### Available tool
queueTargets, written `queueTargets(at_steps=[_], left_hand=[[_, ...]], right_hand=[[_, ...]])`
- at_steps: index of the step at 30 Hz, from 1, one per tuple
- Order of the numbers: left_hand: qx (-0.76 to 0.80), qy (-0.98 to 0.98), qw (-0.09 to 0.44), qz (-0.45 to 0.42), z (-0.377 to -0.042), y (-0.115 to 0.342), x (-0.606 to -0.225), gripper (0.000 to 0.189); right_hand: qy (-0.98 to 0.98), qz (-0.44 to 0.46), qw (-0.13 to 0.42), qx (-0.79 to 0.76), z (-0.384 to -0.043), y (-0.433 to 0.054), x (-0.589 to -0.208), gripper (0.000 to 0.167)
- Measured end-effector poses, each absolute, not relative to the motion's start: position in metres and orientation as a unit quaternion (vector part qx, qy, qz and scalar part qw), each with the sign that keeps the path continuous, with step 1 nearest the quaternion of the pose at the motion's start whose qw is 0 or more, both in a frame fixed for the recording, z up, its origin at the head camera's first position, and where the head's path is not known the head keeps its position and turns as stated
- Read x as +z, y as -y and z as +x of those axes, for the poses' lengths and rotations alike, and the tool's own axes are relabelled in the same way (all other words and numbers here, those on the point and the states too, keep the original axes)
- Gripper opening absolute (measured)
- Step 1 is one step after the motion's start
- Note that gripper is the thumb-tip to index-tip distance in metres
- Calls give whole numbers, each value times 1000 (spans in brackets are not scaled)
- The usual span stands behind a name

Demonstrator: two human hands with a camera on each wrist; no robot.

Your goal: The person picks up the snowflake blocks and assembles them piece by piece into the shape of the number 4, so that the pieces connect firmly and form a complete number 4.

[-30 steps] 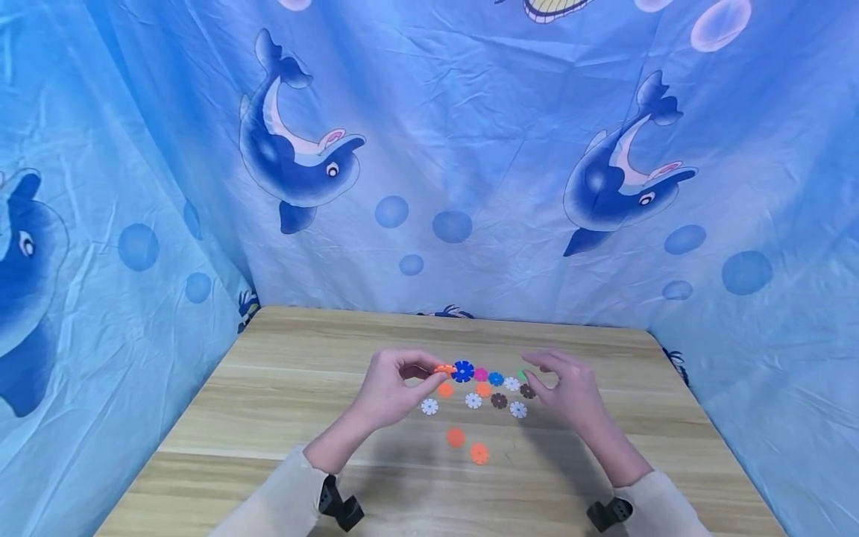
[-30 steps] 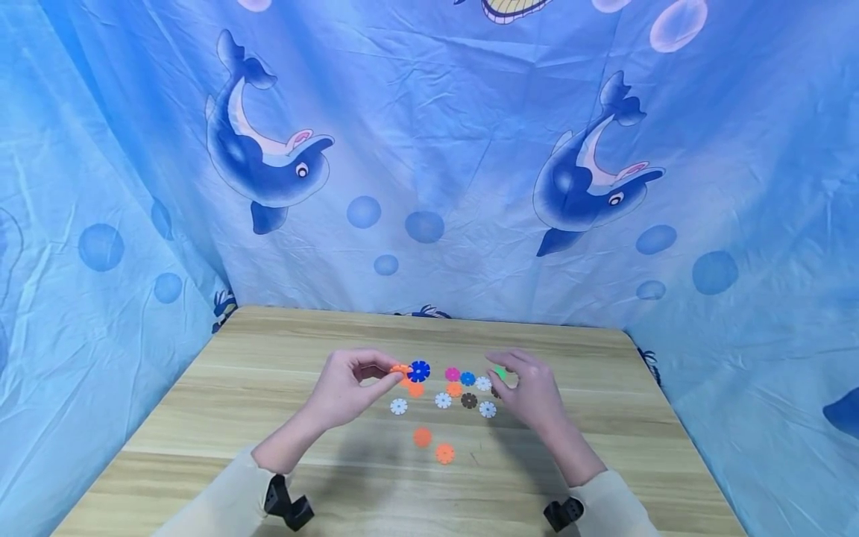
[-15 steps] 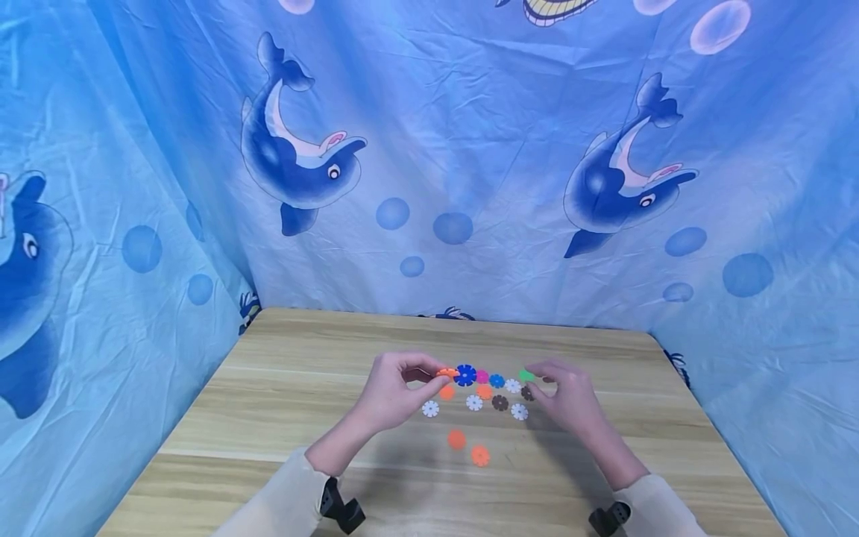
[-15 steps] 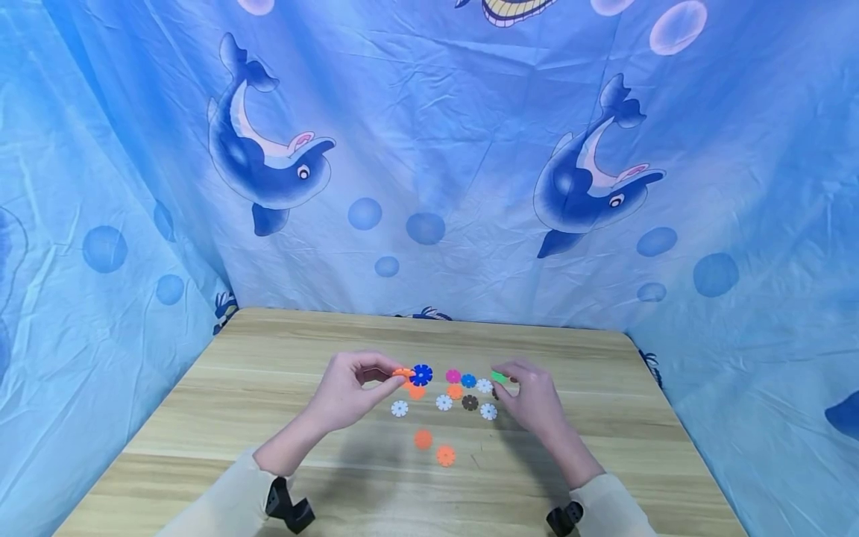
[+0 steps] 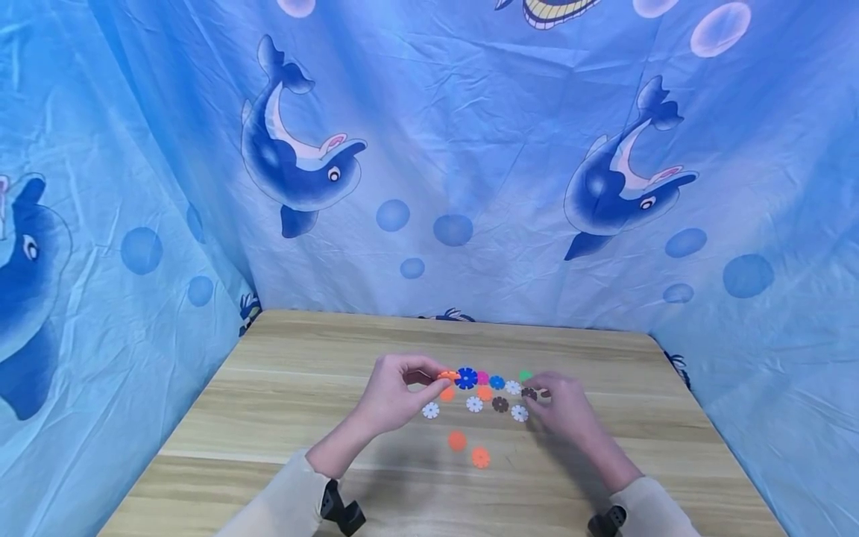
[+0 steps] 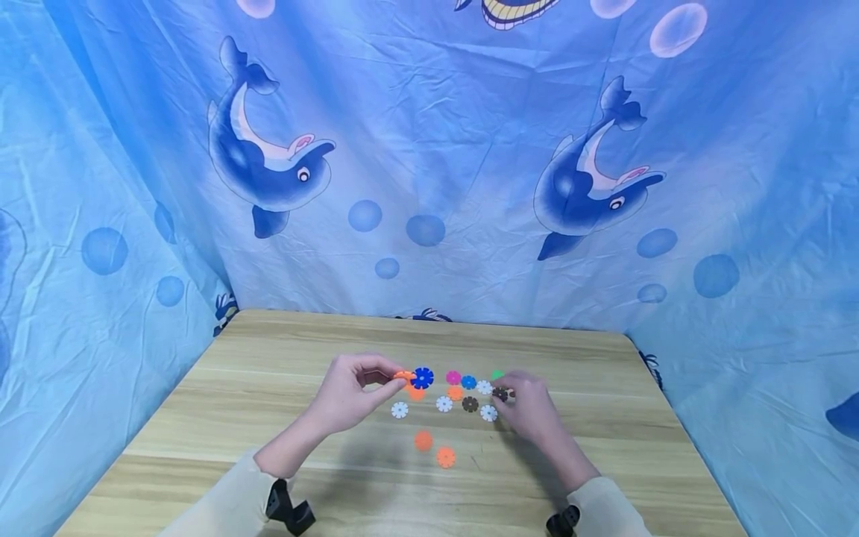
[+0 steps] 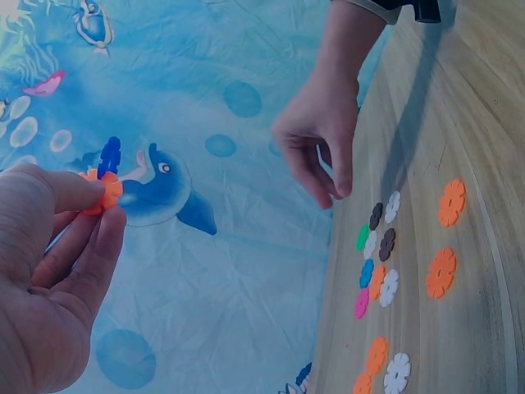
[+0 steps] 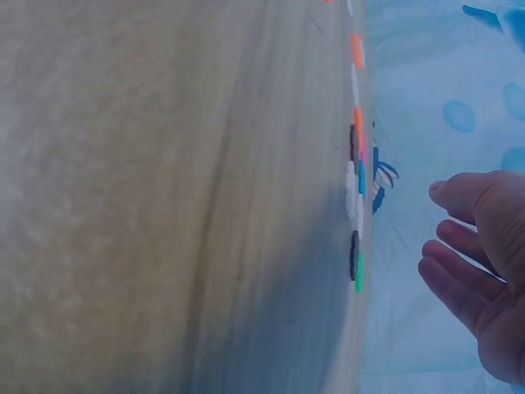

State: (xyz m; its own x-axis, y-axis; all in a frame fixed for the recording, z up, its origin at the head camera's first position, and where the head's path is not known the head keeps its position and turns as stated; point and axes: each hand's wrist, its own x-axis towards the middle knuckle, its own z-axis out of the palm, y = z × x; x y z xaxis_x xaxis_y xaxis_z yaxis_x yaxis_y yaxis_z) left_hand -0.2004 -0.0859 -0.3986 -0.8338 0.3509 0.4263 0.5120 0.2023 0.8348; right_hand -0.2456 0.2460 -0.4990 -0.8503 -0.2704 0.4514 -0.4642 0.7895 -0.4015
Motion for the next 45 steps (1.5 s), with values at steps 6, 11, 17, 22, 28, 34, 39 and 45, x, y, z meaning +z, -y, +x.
queueTargets(at_steps=[6,11,17,22,28,34,39,45], left_hand=[[-572,766,69,-285,-201,84,-399,10],[-574,765,66,-284,-201,83,-399,11],[-572,765,68,-287,-201,83,-399,9],[-572,764,70,-292,-201,82,-400,9],[-570,762,72,-299,-201,82,-402,9],[-568,765,67,-296,-200,83,-404,10],[-570,765,60,-295,-199,83,-405,10],[-569,765,57,-295,-198,84,-406,11]], right_hand=[[930,192,161,268,-250,-248,-507,26],[932,204,141,266,-251,-249,-511,21],[947,200,95,232,-249,-250,-514,21],[954,194,84,211,-247,-248,-517,20],[955,209,82,193,-245,-244,-517,15],[963,182,61,191,-242,-238,-519,18],[964,161,34,210,-244,-235,-516,20],[958,155,3,241,-247,-237,-513,20]])
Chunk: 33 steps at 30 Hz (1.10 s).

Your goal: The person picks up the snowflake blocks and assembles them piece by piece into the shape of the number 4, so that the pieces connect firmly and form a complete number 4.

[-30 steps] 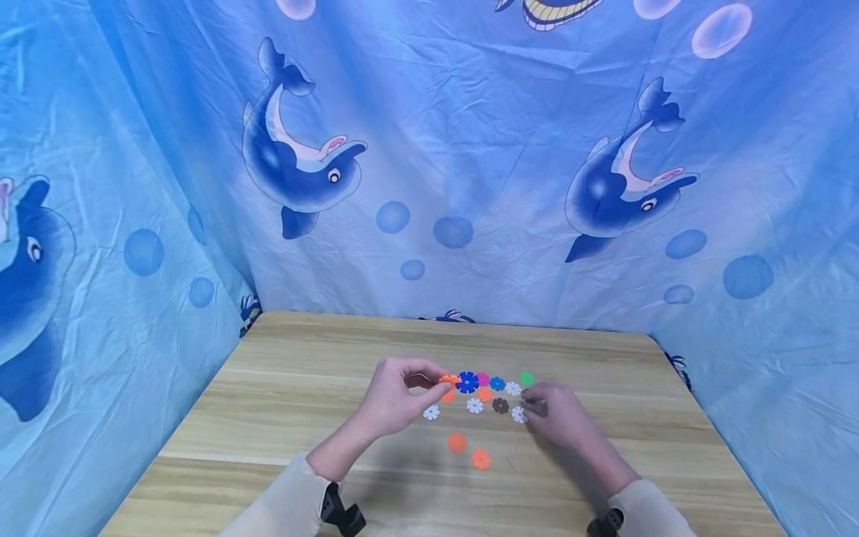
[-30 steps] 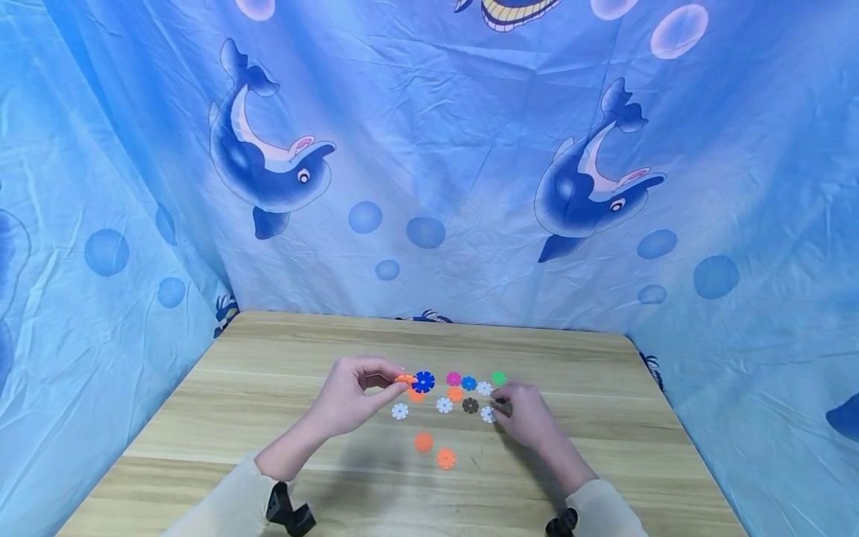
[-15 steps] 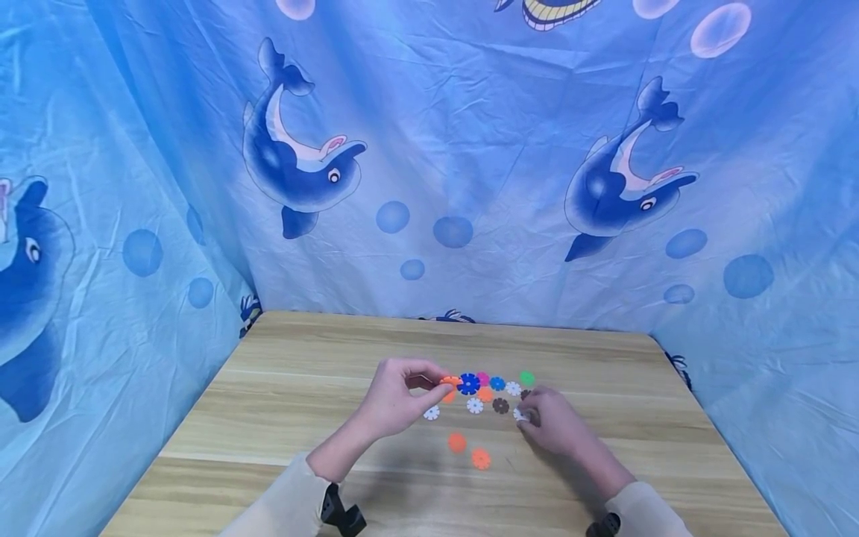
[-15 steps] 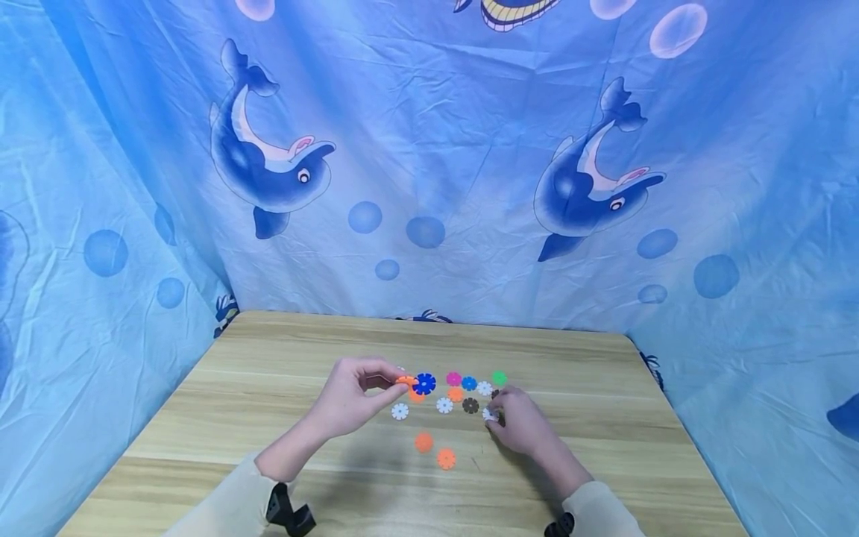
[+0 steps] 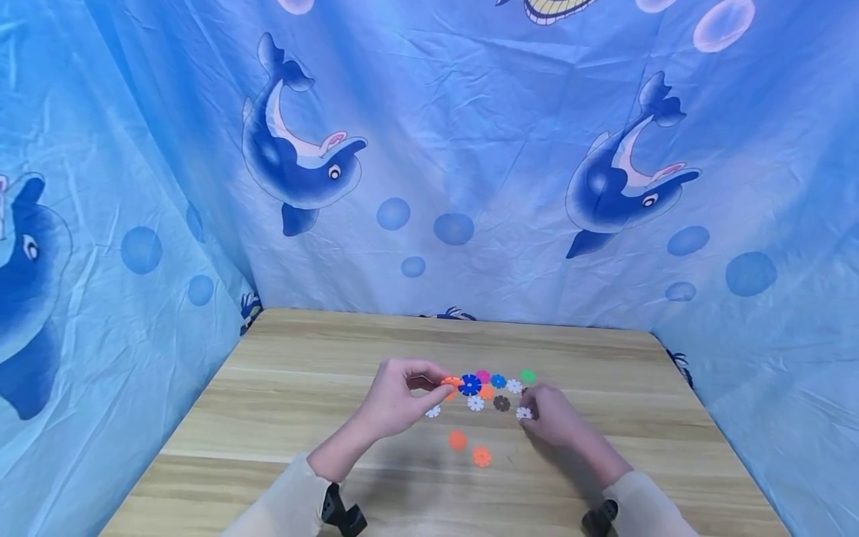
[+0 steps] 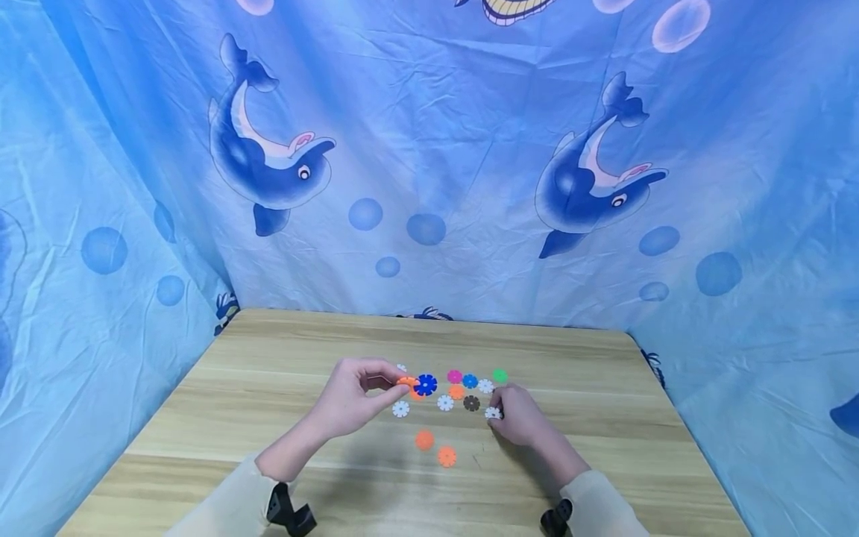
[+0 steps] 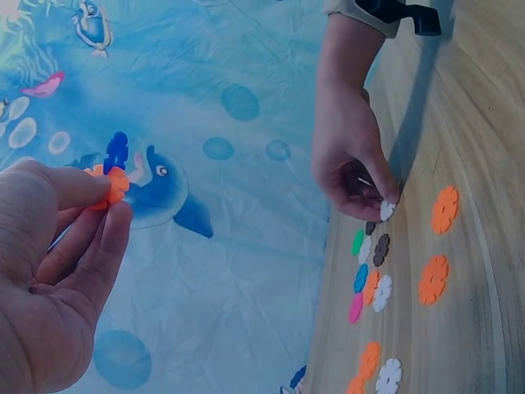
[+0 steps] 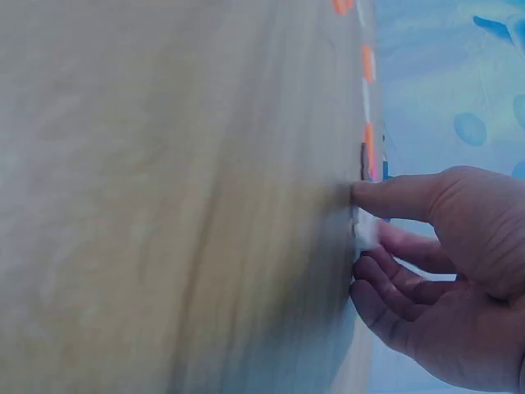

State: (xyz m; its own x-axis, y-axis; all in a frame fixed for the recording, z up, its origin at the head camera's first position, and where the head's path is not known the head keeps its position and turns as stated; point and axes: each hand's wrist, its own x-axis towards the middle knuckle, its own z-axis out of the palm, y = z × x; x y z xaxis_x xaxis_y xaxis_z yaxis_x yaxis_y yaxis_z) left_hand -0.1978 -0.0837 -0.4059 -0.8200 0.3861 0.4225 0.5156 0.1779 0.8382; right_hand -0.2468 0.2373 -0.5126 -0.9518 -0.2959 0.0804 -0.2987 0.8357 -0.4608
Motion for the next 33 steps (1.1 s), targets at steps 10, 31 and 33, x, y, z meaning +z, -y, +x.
queueTargets(at_steps=[10,31,33], left_hand=[[-563,774,59,-284,-202,87,-403,11],[-565,769,64,-293,-203,84,-402,11],[-565,770,65,-291,-203,84,-402,10]], right_hand=[[941,148,13,306,-251,-241,-499,10],[884,213,138,393,-223,-218,-429,9],[876,225,156,397,-220,-215,-423,10]])
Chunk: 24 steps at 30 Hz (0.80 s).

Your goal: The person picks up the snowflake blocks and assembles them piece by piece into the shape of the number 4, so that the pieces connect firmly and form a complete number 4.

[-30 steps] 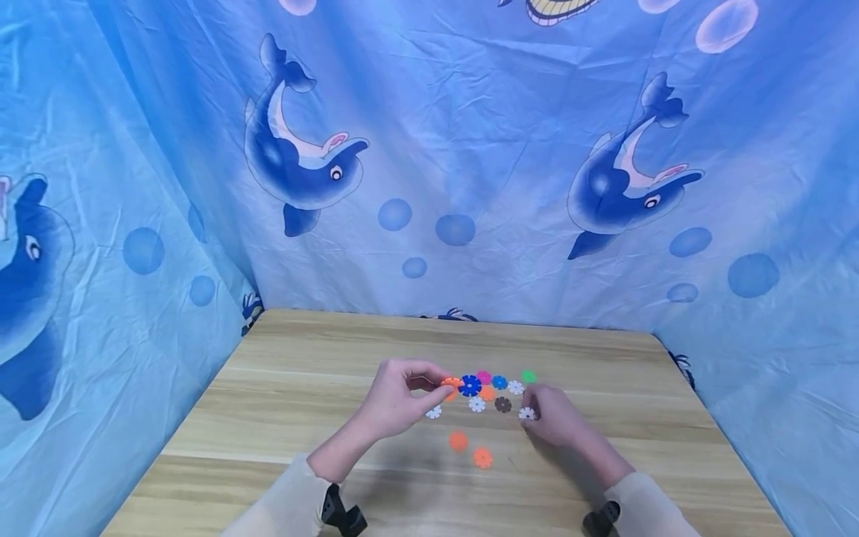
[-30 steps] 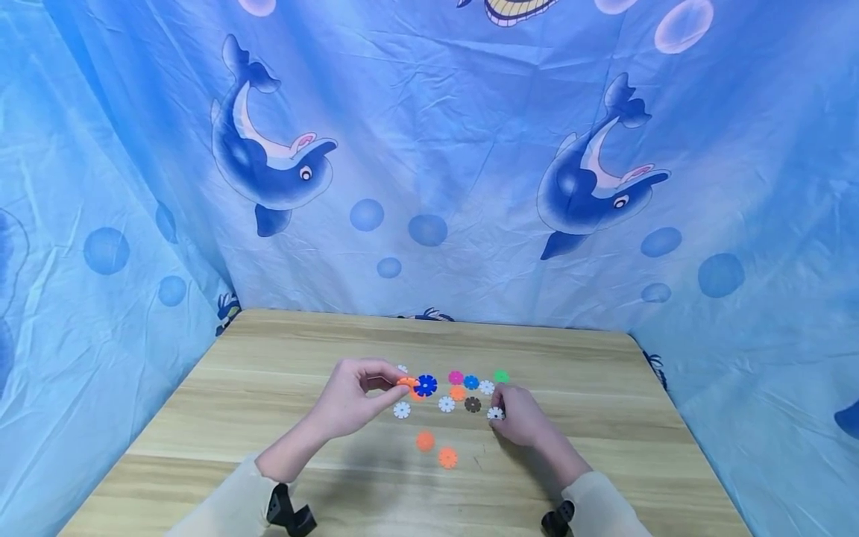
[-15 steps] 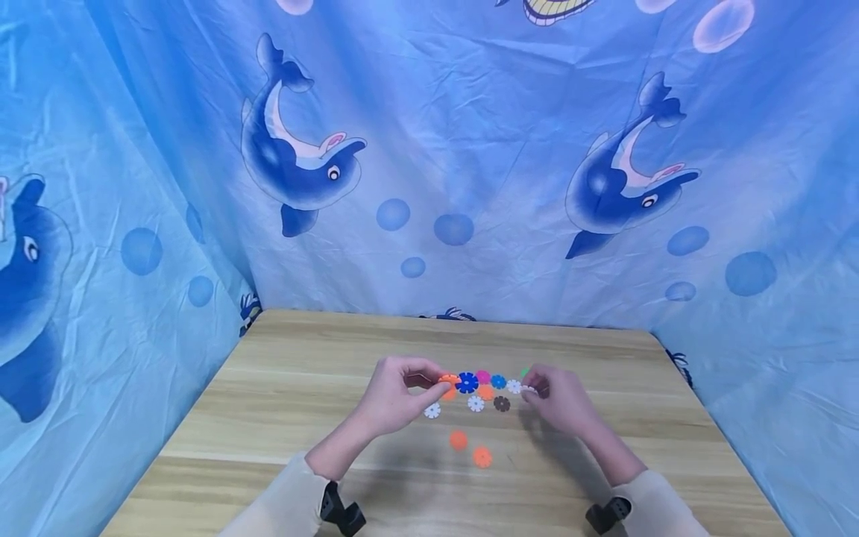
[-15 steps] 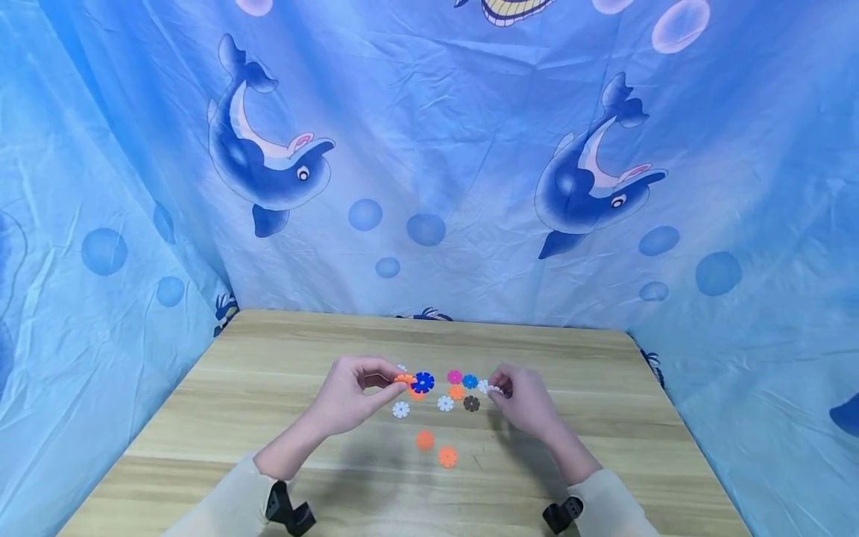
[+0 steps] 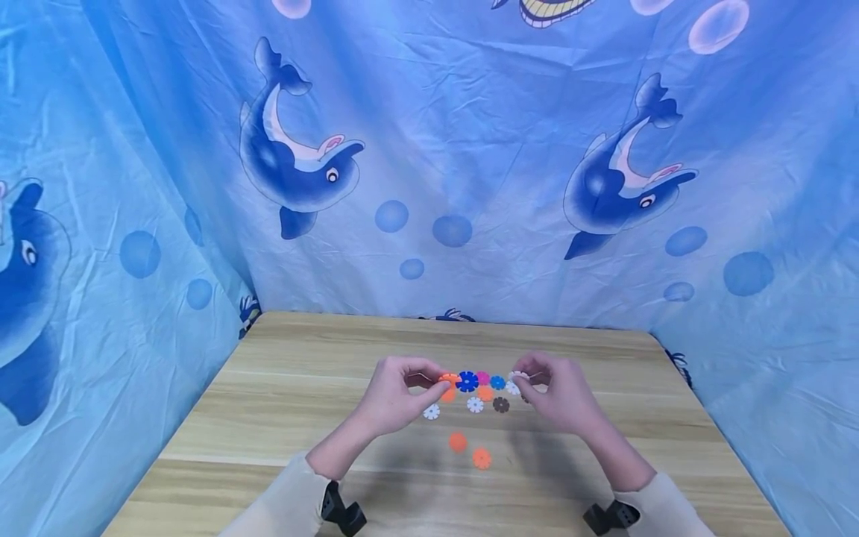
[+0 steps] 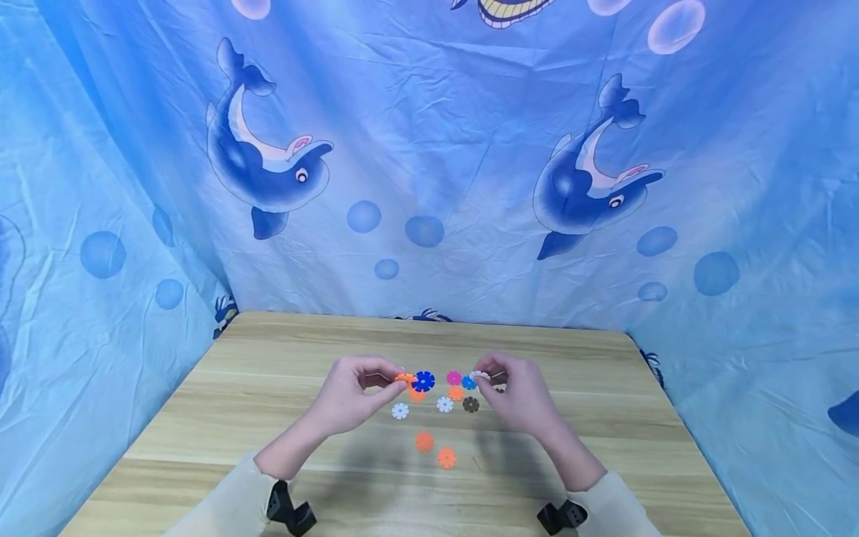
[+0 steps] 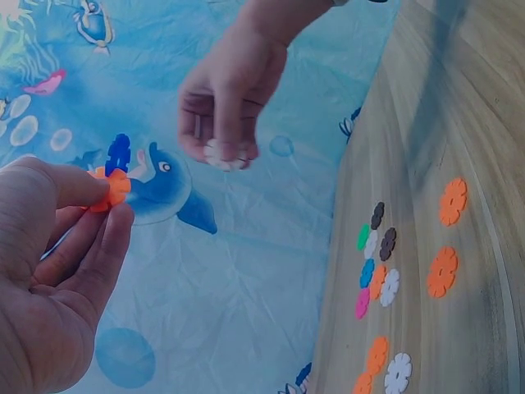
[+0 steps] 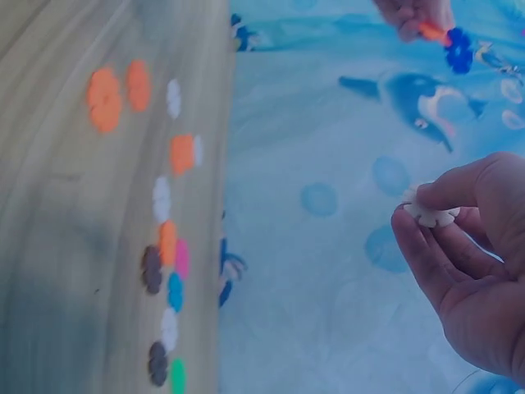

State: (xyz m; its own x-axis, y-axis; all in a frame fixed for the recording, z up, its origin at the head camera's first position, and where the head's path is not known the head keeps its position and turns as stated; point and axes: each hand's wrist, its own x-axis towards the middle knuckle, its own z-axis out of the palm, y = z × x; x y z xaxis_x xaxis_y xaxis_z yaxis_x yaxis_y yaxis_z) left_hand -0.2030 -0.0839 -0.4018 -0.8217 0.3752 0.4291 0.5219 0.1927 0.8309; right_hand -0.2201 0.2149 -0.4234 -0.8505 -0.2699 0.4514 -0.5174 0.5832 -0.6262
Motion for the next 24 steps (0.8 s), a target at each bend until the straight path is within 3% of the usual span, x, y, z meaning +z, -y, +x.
queueTargets(at_steps=[8,24], left_hand=[[-559,775,65,-287,-203,83,-402,10],[-565,775,57,-277,-204,83,-400,11]], right_hand=[[861,247,194,400,-208,-204,-409,7],[829,259,183,461,-197,-189,-396,11]])
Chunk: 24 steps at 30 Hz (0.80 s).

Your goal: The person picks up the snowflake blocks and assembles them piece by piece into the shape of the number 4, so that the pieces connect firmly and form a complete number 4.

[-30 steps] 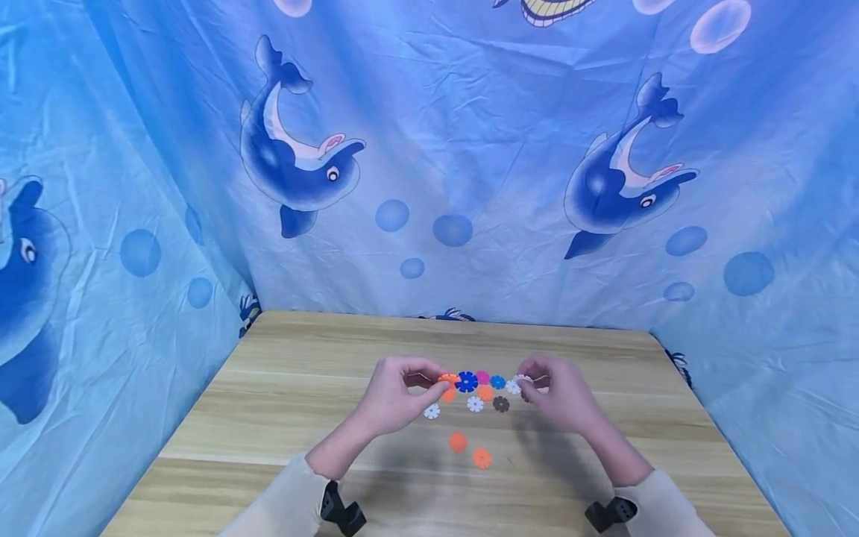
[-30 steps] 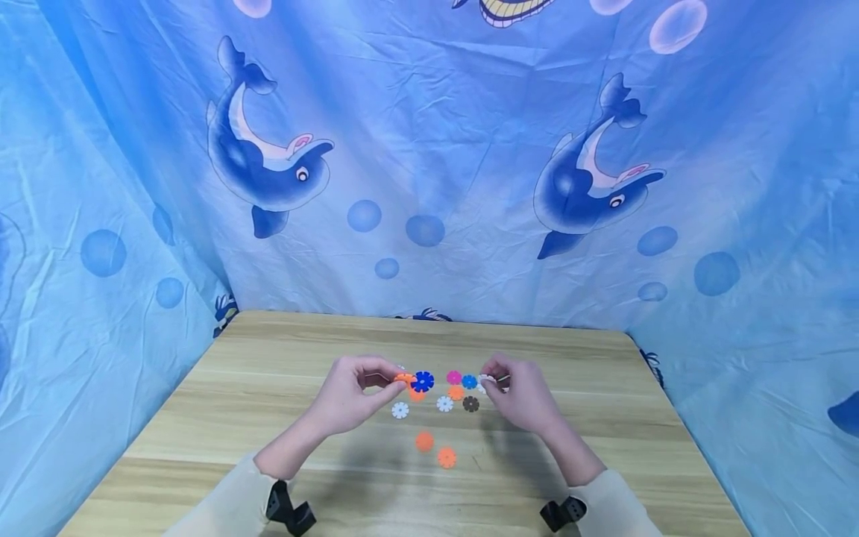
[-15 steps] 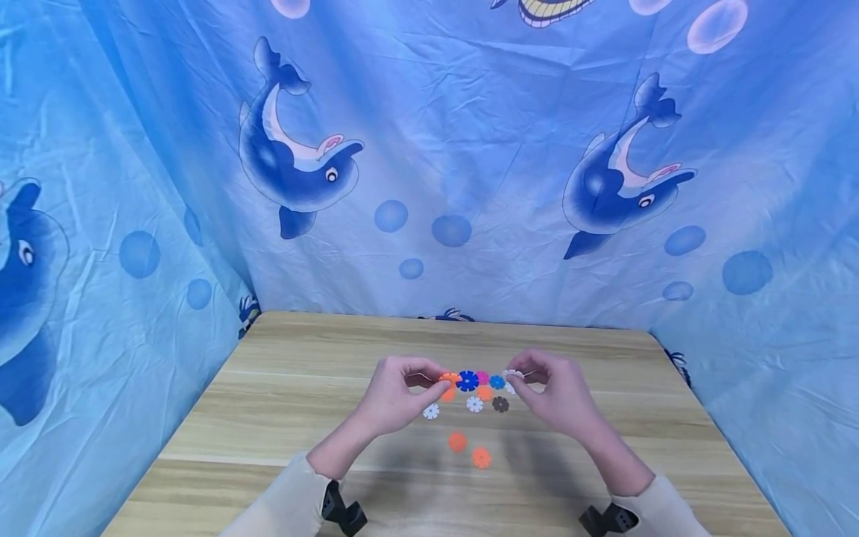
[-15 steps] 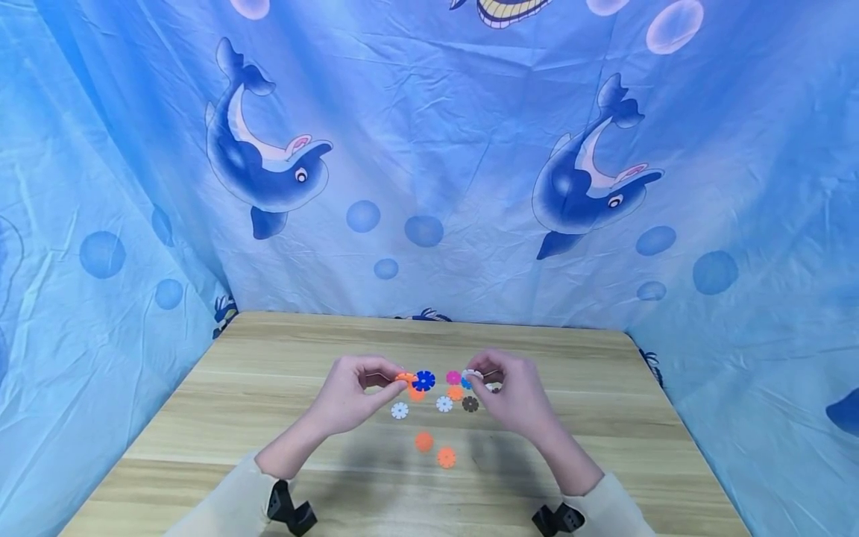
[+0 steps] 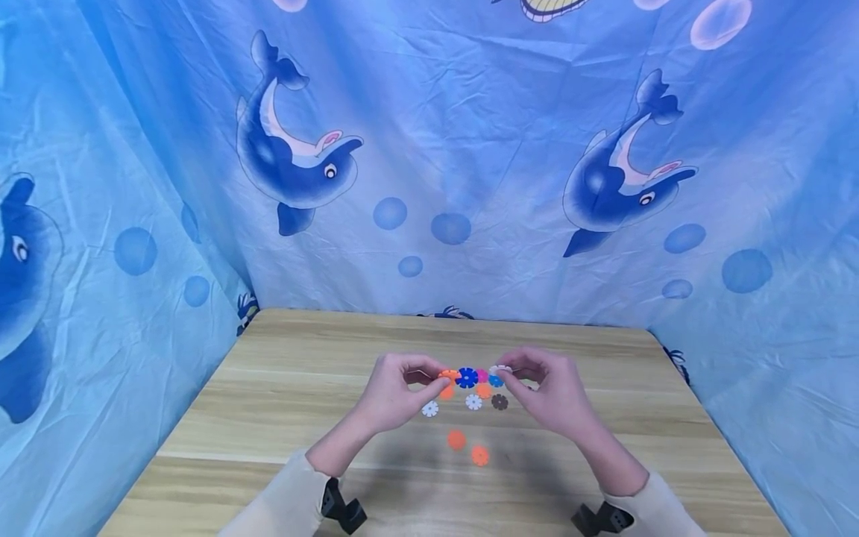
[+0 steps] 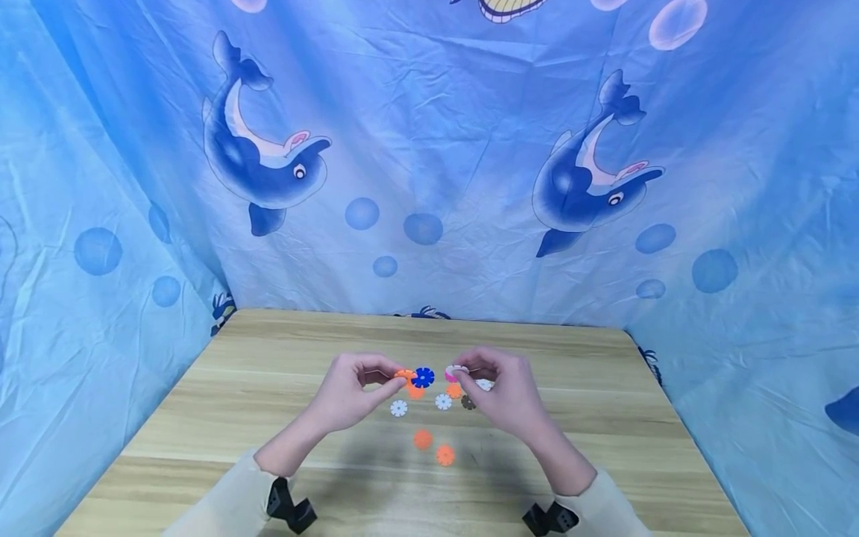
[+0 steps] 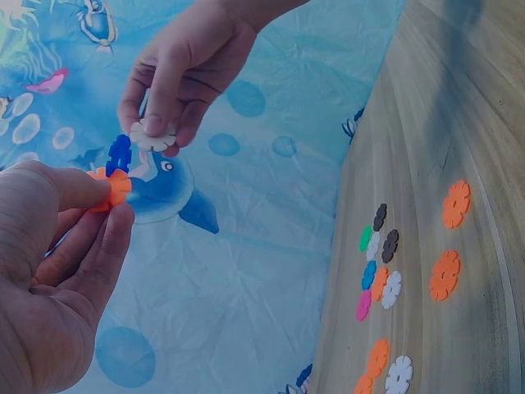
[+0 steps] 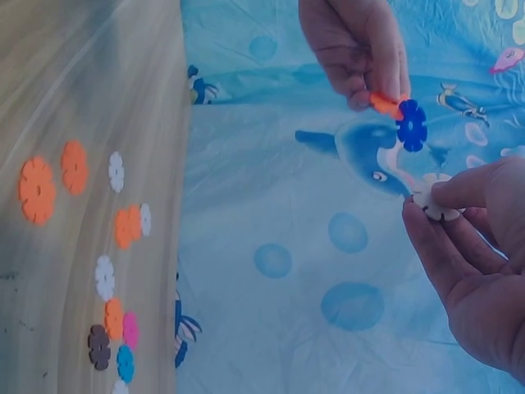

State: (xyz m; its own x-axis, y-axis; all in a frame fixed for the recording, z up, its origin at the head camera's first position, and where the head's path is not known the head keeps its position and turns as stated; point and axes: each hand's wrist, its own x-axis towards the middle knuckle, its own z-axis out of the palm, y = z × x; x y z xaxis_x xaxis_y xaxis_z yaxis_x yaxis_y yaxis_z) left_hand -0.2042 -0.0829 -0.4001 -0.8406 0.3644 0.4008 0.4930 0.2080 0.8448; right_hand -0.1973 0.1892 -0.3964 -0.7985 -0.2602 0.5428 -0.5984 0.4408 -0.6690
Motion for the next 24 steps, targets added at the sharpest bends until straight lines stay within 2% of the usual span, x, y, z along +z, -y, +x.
queueTargets(at_steps=[12,24], left_hand=[[-561,773,63,-290,-205,82,-400,11],[-571,766,61,-291,-206,78,-398,10]], right_hand=[[792,294,158,510,-193,-180,-395,11],[777,276,145,547,-192,-177,-396,13]])
